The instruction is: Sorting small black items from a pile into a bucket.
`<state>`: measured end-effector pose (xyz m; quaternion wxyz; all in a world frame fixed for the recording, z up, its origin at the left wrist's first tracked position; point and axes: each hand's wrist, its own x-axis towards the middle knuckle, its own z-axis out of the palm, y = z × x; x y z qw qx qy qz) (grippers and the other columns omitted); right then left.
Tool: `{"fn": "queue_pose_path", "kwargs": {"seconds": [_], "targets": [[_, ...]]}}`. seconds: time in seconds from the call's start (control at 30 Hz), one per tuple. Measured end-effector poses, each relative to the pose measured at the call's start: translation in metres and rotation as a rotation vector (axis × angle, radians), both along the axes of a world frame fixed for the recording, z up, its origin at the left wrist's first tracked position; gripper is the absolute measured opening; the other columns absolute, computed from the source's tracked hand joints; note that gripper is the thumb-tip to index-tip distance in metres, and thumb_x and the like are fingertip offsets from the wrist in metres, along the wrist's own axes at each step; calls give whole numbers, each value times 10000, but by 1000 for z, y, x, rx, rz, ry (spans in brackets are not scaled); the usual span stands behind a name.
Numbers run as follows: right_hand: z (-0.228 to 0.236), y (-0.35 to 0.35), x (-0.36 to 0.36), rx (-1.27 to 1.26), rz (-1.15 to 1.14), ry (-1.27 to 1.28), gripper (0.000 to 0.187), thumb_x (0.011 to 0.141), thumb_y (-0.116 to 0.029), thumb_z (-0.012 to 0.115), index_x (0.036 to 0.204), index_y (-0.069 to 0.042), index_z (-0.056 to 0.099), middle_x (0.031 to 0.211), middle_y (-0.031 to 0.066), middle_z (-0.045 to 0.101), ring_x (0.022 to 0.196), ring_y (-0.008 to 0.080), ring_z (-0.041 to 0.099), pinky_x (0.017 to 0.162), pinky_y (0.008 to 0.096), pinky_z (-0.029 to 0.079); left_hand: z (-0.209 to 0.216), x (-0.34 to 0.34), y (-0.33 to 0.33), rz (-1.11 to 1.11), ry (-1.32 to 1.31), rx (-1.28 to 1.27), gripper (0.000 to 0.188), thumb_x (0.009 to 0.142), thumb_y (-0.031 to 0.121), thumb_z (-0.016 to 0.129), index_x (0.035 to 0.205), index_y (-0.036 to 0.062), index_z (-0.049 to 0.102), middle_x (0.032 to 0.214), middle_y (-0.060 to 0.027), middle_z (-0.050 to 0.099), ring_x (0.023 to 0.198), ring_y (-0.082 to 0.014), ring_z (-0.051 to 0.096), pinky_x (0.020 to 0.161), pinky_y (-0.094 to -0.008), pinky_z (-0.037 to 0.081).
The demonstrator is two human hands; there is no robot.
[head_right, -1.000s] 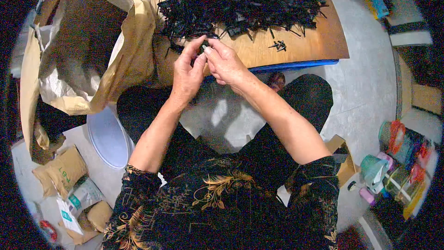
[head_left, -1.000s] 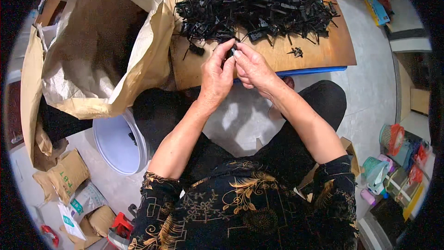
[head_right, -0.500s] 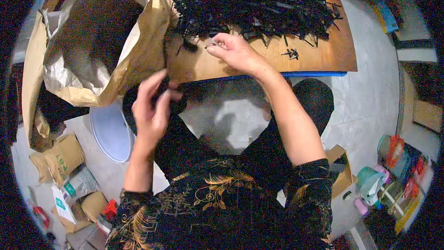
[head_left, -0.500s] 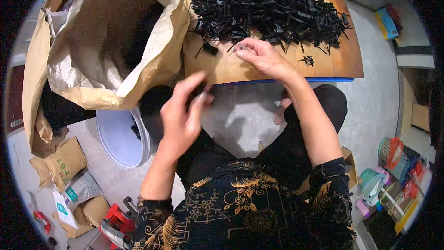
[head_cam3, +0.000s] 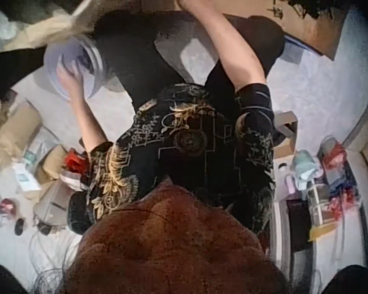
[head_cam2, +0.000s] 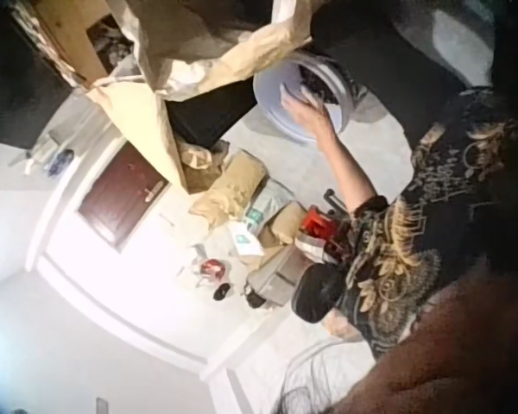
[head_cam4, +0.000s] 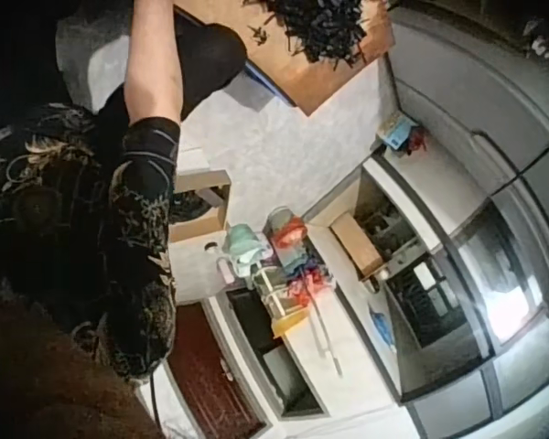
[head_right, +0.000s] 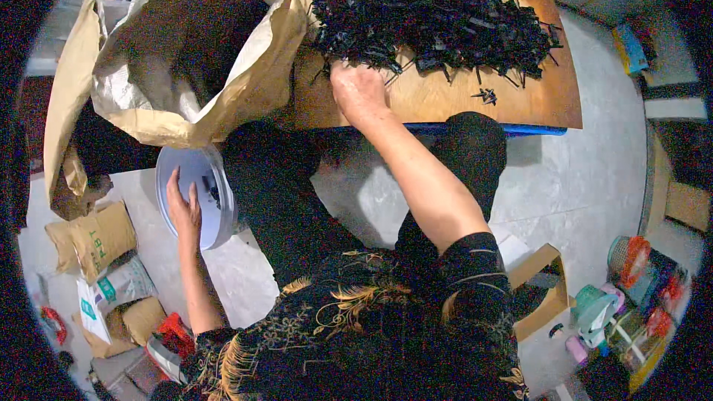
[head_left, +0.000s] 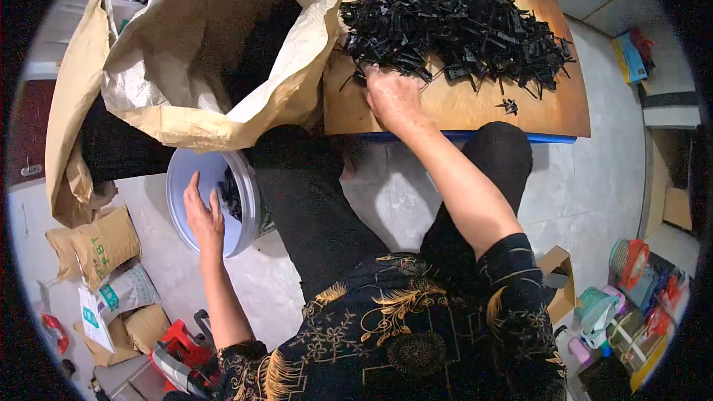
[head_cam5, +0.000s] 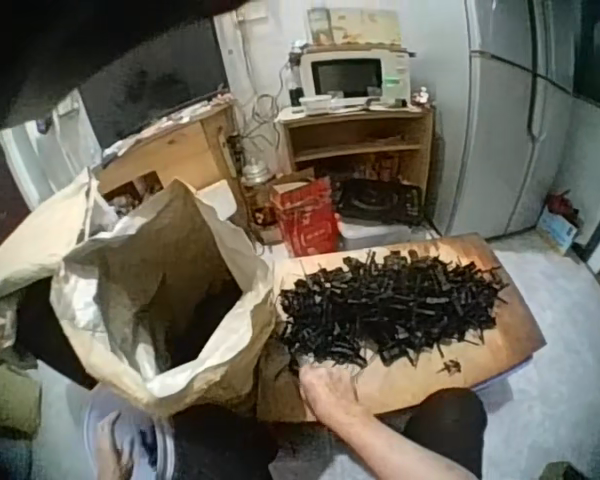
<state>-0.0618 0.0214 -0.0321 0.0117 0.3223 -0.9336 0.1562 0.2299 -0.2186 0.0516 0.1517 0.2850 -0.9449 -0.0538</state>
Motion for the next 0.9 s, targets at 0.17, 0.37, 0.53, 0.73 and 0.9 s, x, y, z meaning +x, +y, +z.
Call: {"fn": "queue_pose_path", "kwargs": {"seconds": [0.17, 0.37, 0.53, 0.73, 0.9], "targets": [[9, 3, 3, -80, 21, -51, 167, 736, -163, 572, 836, -29, 573, 704, 180, 618, 704, 347, 620, 624, 449, 496, 34, -39, 63, -278, 262, 56, 260, 788, -47, 528, 1042, 4, 546, 1004, -136, 575, 903, -226, 562, 769, -283, 439], [-1, 44, -16, -222, -84, -303, 289, 794, -287, 544, 891, -18, 582, 780, 218, 608, 749, 374, 592, 673, 432, 471, 54, -123, 153, -523, 264, 699, 212, 822, 19, 540, 1033, 11, 548, 888, -73, 582, 741, -121, 557, 608, -238, 452], [21, 78, -16, -538, 108, -405, 256, 841, -233, 535, 965, -11, 563, 807, 184, 606, 774, 301, 599, 657, 370, 445, 9, -204, 151, -141, 131, 1452, 441, 897, 322, 498, 1212, 24, 418, 956, -91, 550, 659, -101, 499, 548, -204, 394], [57, 124, 2, -611, 235, -212, 225, 849, -111, 524, 1067, -54, 524, 859, 166, 596, 750, 338, 590, 630, 375, 451, -18, -243, 164, -348, -137, 2125, 391, 883, 404, 494, 1065, 58, 513, 816, -96, 584, 532, -93, 487, 445, -179, 372], [68, 142, 15, -600, 346, -135, 359, 811, -37, 523, 1163, -97, 490, 1009, 144, 596, 849, 329, 598, 691, 378, 486, -22, -239, 188, -323, -124, 2285, 339, 910, 373, 456, 1090, 97, 535, 870, -173, 583, 445, -60, 427, 382, -142, 329]]}}
